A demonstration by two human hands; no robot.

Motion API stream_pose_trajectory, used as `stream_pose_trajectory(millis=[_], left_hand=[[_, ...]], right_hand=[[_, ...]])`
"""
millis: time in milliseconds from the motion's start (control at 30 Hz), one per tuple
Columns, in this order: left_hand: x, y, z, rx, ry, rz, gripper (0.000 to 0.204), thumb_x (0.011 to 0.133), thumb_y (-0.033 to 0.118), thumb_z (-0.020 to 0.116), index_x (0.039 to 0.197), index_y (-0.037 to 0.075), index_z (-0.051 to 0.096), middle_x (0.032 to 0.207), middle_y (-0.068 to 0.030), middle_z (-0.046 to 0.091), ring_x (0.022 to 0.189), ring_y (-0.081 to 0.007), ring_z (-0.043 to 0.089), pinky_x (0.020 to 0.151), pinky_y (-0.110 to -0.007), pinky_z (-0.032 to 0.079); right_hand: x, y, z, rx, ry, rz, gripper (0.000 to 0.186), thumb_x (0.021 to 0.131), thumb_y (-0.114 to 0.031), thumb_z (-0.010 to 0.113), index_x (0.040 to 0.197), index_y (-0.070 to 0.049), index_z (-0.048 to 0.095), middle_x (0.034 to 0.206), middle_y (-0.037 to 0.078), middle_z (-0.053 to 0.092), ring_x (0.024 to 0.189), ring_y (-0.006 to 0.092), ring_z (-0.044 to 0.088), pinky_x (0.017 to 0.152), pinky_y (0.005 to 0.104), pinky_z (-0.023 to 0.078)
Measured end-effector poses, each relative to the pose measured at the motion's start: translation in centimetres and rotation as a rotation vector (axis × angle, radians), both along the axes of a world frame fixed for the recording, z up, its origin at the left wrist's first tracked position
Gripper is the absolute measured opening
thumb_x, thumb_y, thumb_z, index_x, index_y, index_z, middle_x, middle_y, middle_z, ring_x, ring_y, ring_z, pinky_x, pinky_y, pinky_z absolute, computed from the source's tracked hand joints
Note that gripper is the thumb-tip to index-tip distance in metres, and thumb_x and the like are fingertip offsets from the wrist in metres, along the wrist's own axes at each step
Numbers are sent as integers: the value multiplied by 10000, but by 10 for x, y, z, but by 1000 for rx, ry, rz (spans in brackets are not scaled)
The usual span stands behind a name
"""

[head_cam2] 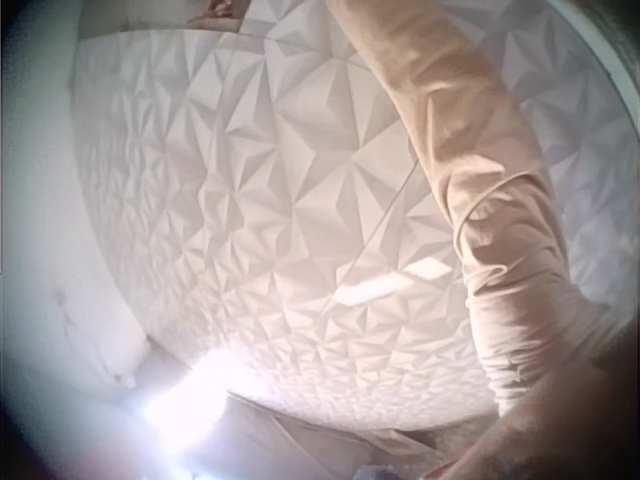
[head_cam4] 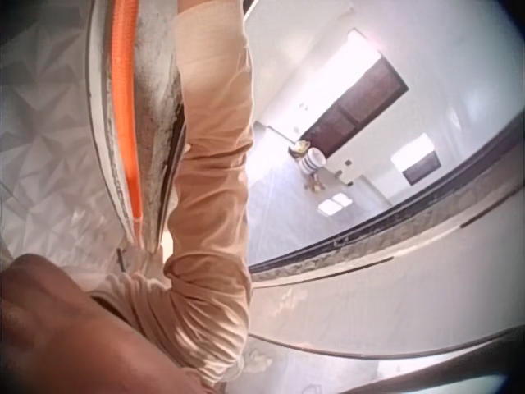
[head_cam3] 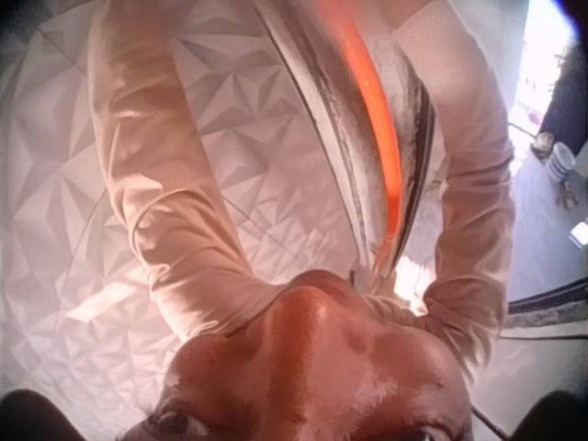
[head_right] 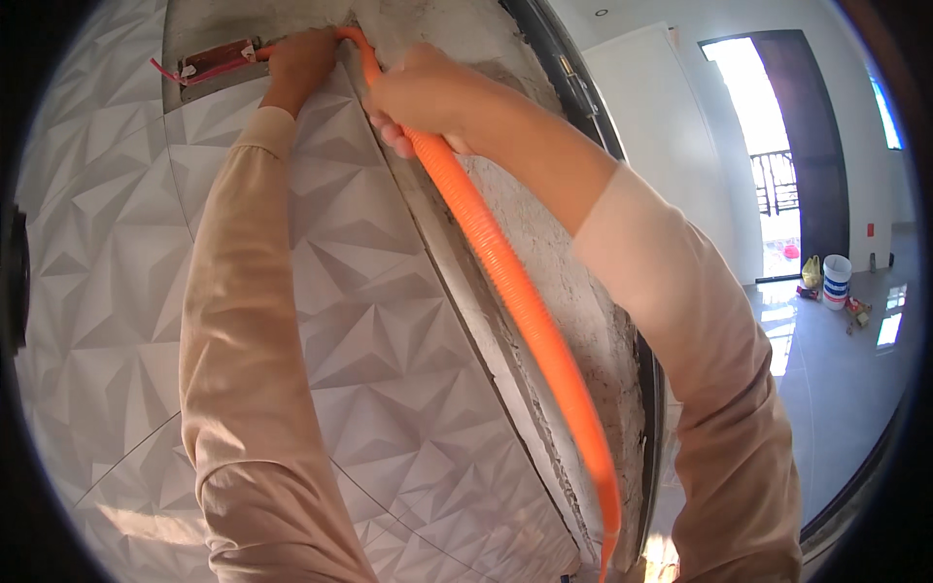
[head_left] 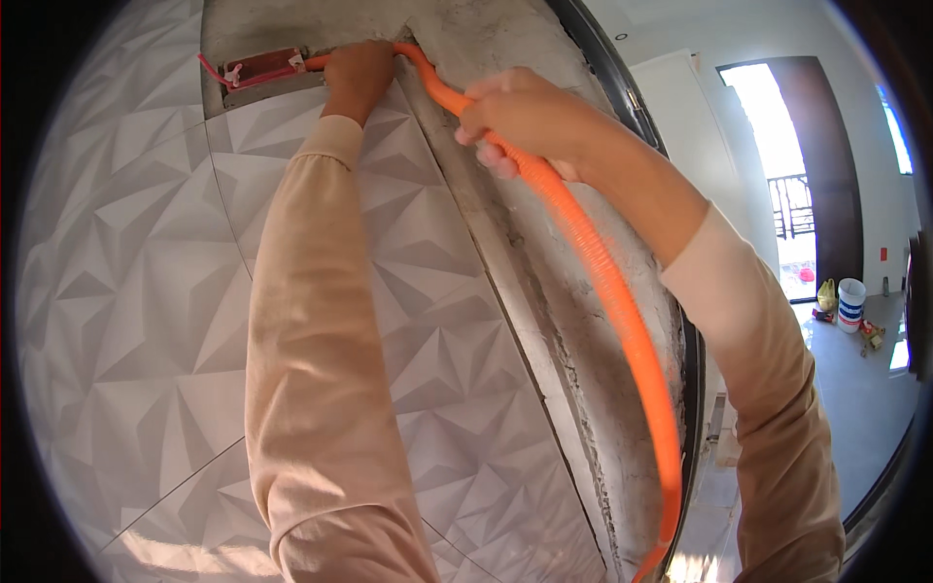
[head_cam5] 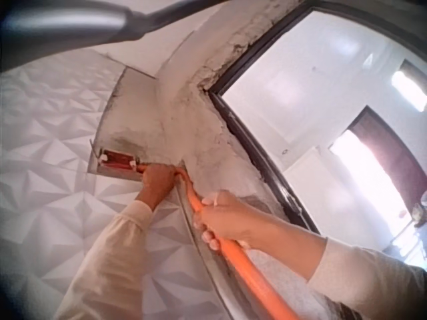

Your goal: Securing an orange electrical conduit pipe into a concrete wall groove using nails and a hammer.

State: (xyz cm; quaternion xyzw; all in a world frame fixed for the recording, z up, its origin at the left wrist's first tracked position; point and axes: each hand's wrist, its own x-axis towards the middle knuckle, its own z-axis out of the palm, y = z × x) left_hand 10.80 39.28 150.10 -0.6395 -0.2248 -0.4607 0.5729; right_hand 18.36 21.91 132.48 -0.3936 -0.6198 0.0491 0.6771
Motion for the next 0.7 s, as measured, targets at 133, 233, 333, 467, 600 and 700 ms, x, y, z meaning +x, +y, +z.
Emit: stream_pose_trajectory(millis=[133,233,333,467,600,700], left_hand=[[5,3,-5,159,11,26,219,844,177,484,910,116,684,824,-85,685,747,-265,673,600,-387,532],[-1,6,4,183,9,6,222,843,186,485,916,114,682,844,-88,684,769,-262,671,614,-391,532],[11,-11,-12,17,-42,-6,255,846,252,489,955,114,674,928,-126,670,898,-268,644,759,-477,464],[4,-20,2,-3,-54,-12,270,834,273,516,952,82,666,896,-162,669,805,-286,661,719,-504,485],[22,-28,-13,-171,1,73,278,857,251,480,993,90,662,1067,-122,636,984,-269,619,792,-428,494],[-1,-21,11,-222,14,32,270,849,249,495,981,85,663,1039,-126,645,958,-282,628,770,-421,500]], right_hand=[[10,21,12,52,204,185,206,765,-82,507,840,99,572,682,92,519,428,124,439,385,276,404],[4,12,31,90,-270,-304,168,737,-90,521,752,76,540,652,112,532,434,141,475,394,288,425],[7,-12,54,-2,-291,-558,165,746,-108,558,779,50,590,679,187,584,548,282,580,453,392,453],[-6,-23,61,209,-473,-604,176,743,-87,545,739,87,573,585,168,560,422,235,526,353,346,396],[-7,3,59,192,-261,-557,174,738,-87,562,715,85,572,557,149,560,406,214,515,351,328,393],[-21,2,56,39,-316,-518,172,727,-86,499,762,76,543,628,132,560,445,163,516,403,288,445]])
